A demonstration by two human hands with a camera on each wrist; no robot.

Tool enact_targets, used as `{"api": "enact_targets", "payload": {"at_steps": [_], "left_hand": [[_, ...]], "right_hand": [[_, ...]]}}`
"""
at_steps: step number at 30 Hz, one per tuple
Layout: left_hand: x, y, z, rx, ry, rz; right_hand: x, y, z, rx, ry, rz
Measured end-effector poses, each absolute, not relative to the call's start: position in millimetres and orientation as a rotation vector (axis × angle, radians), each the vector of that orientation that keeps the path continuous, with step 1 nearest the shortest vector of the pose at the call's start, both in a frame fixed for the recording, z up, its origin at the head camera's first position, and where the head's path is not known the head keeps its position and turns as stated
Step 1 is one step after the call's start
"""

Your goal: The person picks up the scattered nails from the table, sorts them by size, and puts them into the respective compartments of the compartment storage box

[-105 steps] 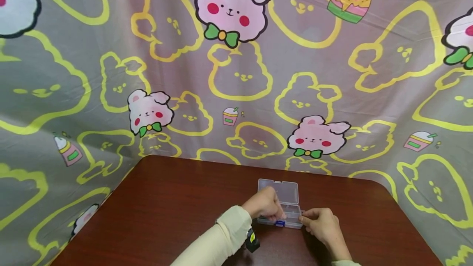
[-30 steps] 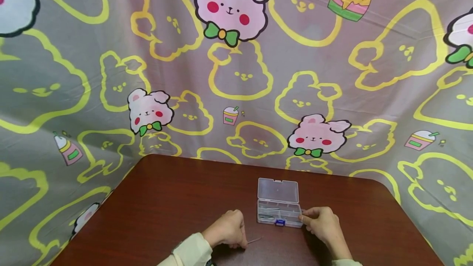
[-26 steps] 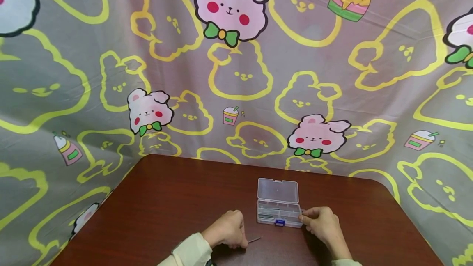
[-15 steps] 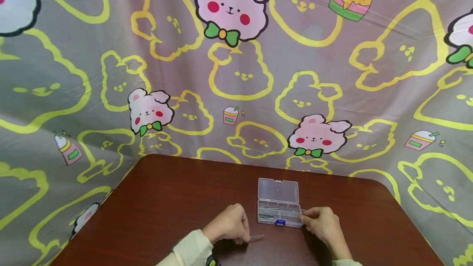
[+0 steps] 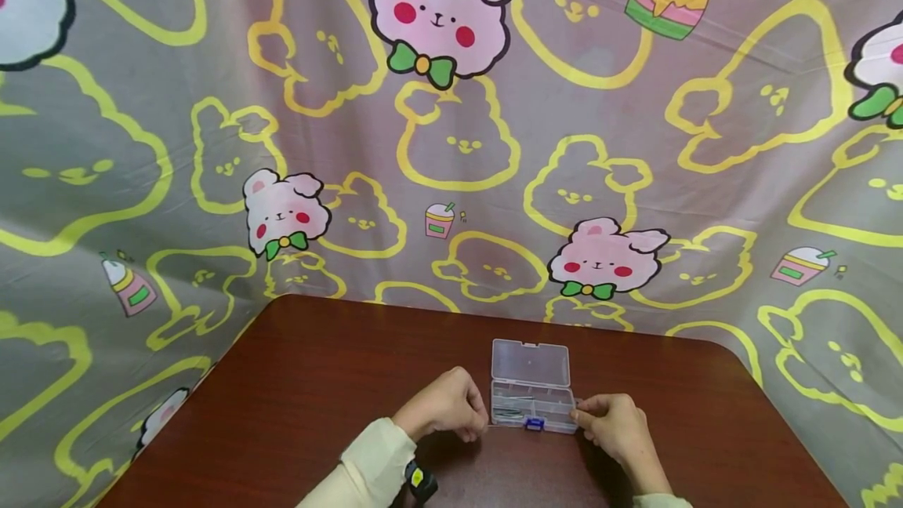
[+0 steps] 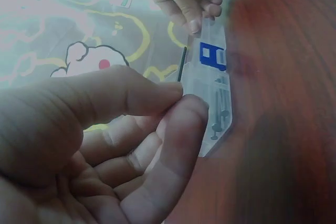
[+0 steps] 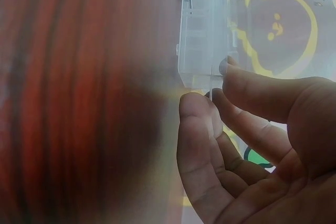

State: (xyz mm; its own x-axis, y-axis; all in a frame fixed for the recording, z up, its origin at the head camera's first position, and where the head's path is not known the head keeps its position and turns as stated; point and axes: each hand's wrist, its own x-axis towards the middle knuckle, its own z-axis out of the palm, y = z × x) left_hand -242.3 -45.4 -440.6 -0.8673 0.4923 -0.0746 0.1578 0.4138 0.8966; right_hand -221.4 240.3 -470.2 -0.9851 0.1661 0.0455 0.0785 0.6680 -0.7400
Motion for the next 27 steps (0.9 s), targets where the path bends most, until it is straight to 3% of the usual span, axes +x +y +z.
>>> {"api": "enact_targets", "payload": {"at_steps": [27], "left_hand": [[-273.6,-25.8,-438.3,0.486,2.358,1.526]], "right_hand": [[-221.2,239.5,-469.8,-0.208,-2.768,1.221]]}}
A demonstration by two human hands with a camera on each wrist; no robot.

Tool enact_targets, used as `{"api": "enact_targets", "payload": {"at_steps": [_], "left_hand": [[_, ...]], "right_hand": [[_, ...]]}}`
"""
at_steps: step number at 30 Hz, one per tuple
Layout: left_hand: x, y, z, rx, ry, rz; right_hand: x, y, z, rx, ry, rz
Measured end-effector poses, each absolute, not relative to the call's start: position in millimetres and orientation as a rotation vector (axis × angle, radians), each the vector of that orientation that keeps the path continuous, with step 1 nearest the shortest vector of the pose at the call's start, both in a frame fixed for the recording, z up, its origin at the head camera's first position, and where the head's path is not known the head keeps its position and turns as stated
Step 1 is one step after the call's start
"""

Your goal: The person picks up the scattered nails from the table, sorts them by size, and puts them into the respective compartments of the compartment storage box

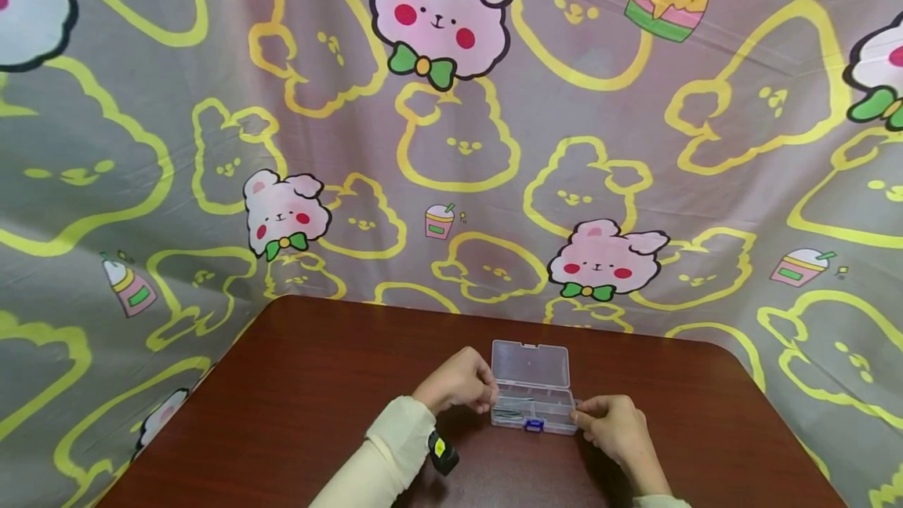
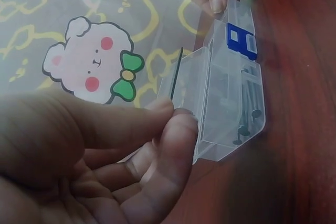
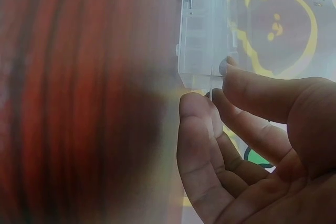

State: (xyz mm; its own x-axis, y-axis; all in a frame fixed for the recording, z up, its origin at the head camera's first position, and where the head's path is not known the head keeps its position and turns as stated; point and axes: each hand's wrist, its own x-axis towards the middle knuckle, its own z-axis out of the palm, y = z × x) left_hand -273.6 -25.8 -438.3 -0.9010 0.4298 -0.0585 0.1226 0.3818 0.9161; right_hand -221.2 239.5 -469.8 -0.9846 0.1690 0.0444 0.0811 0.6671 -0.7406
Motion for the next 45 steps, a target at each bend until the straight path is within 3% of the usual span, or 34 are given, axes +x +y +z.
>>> {"api": "enact_targets", "payload": {"at_steps": [20,45], "left_hand": [[-295.3,-12.4,-438.4,0.435,2.417,1.527],[-299.3,7.6,-439.1,0.432,2.582,1.298]], "right_hand": [[-221.4,240.6,-471.0,-0.205,-2.767,1.204],[-221.2,239.8,-469.1,-0.235,-2.772,1.22]]}}
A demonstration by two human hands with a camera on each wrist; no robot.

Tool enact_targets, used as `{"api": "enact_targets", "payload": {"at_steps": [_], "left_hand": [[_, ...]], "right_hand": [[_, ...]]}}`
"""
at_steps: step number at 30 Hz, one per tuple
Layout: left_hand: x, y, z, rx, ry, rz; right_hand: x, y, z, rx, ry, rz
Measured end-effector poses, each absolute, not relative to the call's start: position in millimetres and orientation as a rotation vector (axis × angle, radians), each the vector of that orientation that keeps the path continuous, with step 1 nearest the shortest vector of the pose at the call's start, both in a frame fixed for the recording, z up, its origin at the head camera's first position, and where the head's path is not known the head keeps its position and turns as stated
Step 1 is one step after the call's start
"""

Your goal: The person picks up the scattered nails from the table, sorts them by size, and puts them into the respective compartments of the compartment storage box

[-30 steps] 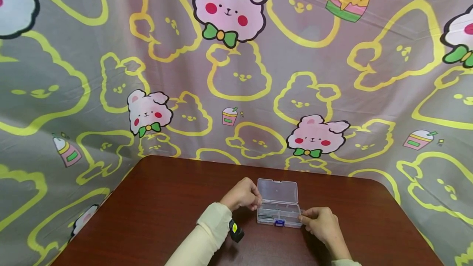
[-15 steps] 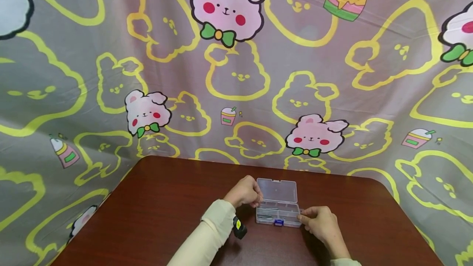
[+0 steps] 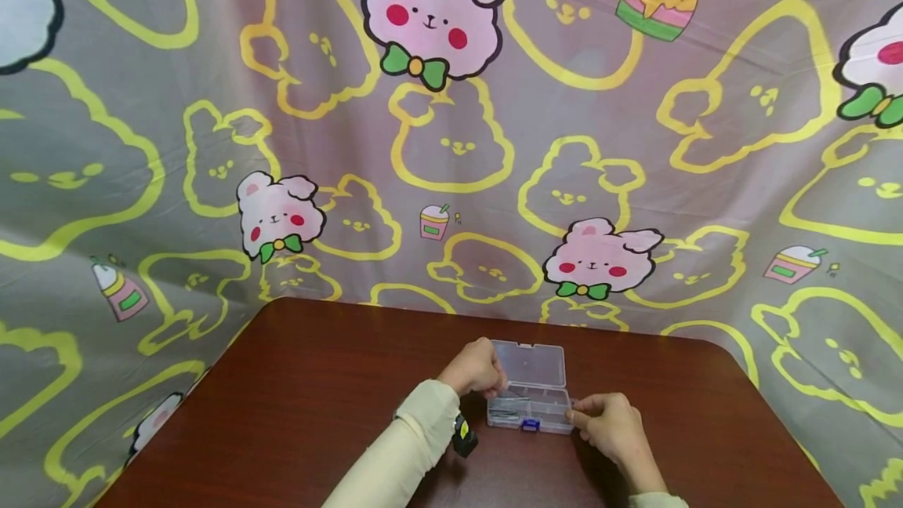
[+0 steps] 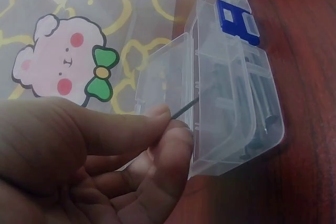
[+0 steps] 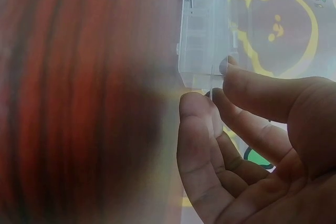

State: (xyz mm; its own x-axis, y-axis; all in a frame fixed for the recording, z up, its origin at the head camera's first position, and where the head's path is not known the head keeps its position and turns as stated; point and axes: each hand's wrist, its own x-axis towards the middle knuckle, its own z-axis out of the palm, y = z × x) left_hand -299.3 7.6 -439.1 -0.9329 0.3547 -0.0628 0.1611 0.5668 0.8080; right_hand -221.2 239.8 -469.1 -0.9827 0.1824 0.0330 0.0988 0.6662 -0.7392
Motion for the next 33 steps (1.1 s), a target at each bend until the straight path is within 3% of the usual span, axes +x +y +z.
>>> {"api": "enact_targets", "payload": {"at_steps": [22,33], "left_hand": [[-296.3,-13.3,-445.0,0.466,2.623,1.423],[-273.8,-62.6,-425.0,0.65,2.986,0.952]], "right_hand": [[-222.9,239.7,-464.3,-0.163,-2.836,1.153],[-218.0,261.8,-448.9,-0.014,-2.892,0.826]]}}
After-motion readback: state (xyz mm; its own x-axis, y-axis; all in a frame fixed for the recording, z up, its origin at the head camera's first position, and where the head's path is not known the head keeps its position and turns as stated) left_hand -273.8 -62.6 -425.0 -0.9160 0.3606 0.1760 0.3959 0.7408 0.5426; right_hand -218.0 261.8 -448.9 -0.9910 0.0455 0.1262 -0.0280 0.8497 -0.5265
